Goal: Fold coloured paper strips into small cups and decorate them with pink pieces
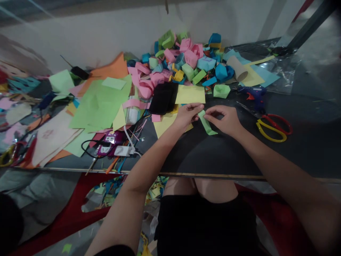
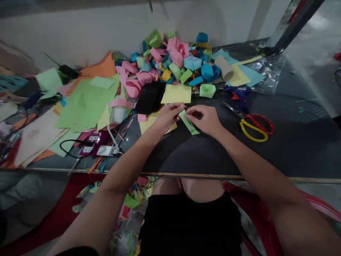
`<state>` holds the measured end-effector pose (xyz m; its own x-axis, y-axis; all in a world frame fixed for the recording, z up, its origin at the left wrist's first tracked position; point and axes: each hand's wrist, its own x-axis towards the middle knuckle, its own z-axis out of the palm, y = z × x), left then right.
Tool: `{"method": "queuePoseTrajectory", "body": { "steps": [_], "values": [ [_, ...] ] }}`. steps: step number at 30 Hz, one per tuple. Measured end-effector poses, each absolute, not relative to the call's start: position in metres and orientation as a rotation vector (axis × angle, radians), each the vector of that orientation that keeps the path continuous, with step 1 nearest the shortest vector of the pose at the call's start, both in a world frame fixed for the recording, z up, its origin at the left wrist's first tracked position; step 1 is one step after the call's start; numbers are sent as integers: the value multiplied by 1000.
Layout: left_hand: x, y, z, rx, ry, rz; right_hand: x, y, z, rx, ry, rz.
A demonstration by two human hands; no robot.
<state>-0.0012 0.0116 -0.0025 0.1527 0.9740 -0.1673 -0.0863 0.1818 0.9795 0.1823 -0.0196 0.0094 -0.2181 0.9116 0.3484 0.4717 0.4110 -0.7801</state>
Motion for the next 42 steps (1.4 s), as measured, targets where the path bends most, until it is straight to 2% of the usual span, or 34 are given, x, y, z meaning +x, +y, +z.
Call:
{"method": "queuePoseTrajectory", "body": {
  "steps": [9,15,19,35,42],
  "values": [
    [4,8,1,1242,1125,1003,181,-21,10,-1213,-1798,610],
    [3,3,2,1482,1035,1092,182,-15,6,-1273,-1673,578],
    [3,0,-1,1625,1152,1172,182,-12,3,-1295,-1591,596],
    [6,-6,5,1547,1184,1223,182,-17,5,-1313,-1676,571],
    [6,-8,5,1594,1257,1249,182,-18,10,-1307,-1790,750]
  ]
}}
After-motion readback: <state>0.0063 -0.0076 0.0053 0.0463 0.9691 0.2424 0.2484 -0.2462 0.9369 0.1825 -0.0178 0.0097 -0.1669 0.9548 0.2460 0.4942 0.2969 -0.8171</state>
